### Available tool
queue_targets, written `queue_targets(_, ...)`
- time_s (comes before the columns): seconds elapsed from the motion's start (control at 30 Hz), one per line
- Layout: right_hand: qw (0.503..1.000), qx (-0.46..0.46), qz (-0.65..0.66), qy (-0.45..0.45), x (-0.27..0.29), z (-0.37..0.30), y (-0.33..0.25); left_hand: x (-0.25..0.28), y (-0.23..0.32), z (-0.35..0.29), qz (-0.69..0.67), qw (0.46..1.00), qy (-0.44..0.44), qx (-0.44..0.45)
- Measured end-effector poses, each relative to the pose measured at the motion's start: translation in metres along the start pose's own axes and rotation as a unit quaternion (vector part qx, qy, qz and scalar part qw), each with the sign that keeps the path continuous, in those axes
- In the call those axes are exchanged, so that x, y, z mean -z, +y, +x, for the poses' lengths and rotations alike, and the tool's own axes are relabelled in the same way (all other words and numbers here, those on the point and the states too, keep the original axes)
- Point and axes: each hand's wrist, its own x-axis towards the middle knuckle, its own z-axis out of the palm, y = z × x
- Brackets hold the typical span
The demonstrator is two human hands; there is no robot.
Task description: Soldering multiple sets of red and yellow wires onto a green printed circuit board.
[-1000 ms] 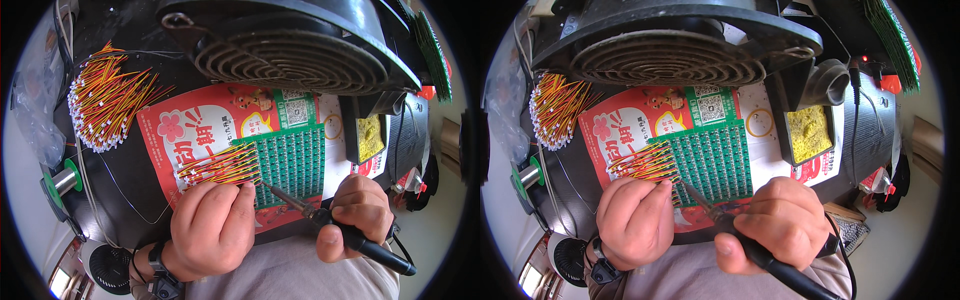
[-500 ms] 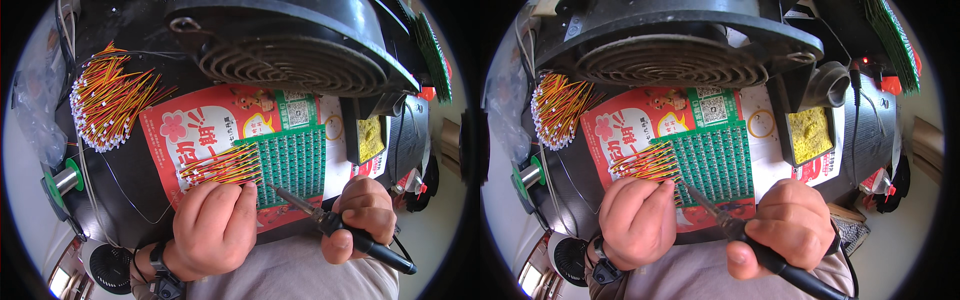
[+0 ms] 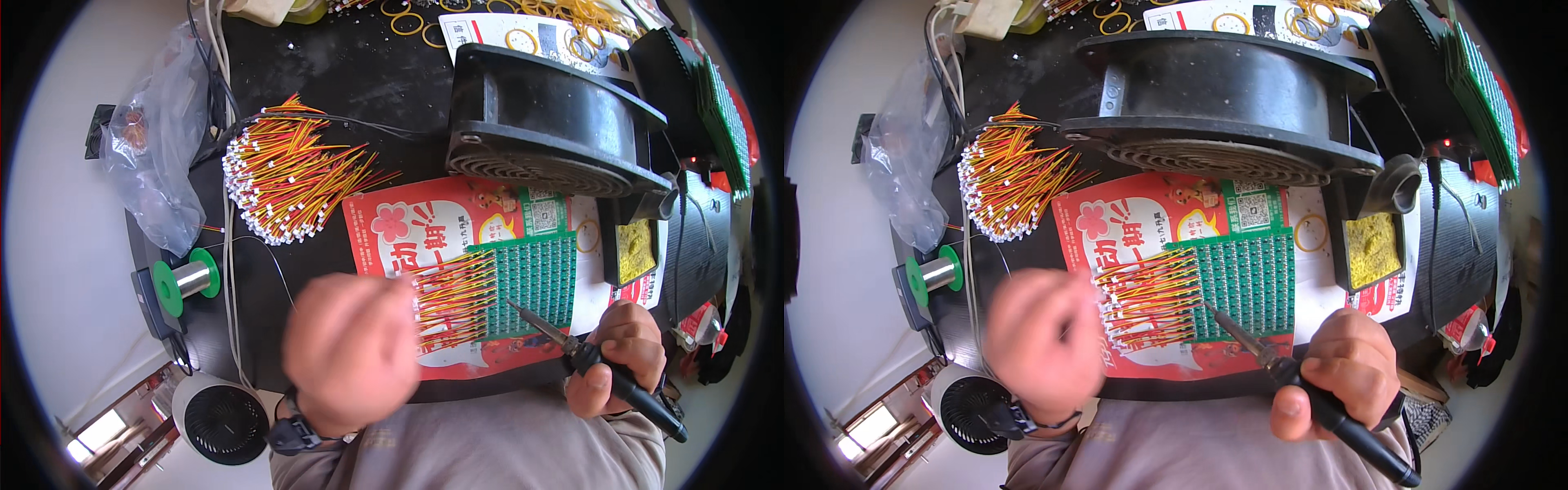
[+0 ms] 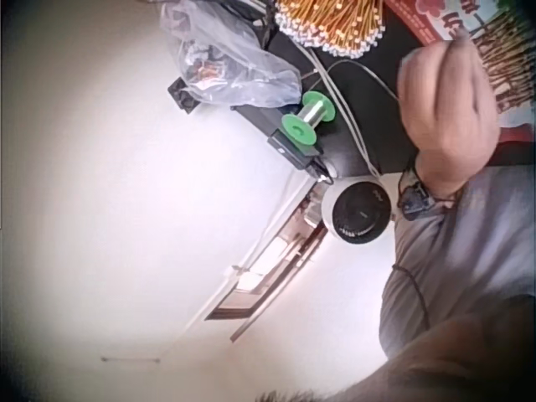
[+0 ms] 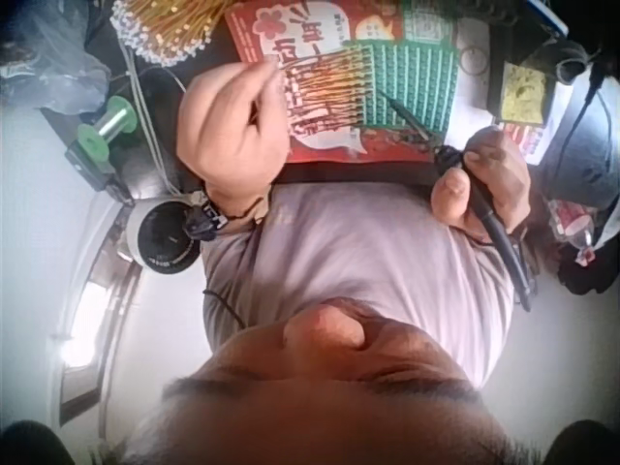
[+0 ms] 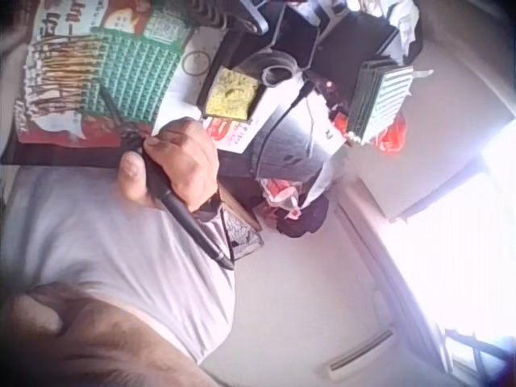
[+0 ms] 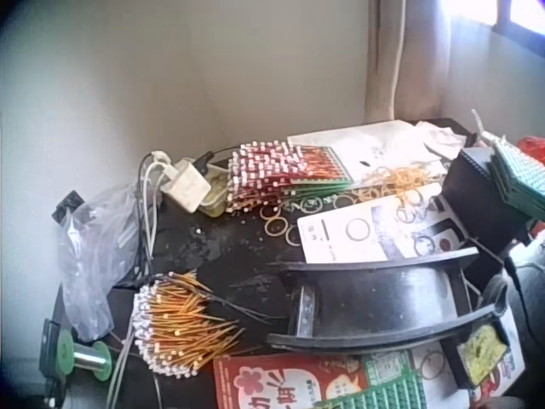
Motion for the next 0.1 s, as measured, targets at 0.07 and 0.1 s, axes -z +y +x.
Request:
queue_targets(0.07,1.000,0.008,0.008,-0.009,0.000,0.000,0.000,0.005,-0.016,0.002,0.065,0.989,0.083,0.105)
queue_targets(0.1,1.000,0.014,0.015,-0.018,-0.002,0.001,-0.001,0.009,-0.026,0.004,0.078,0.983,0.091,0.137)
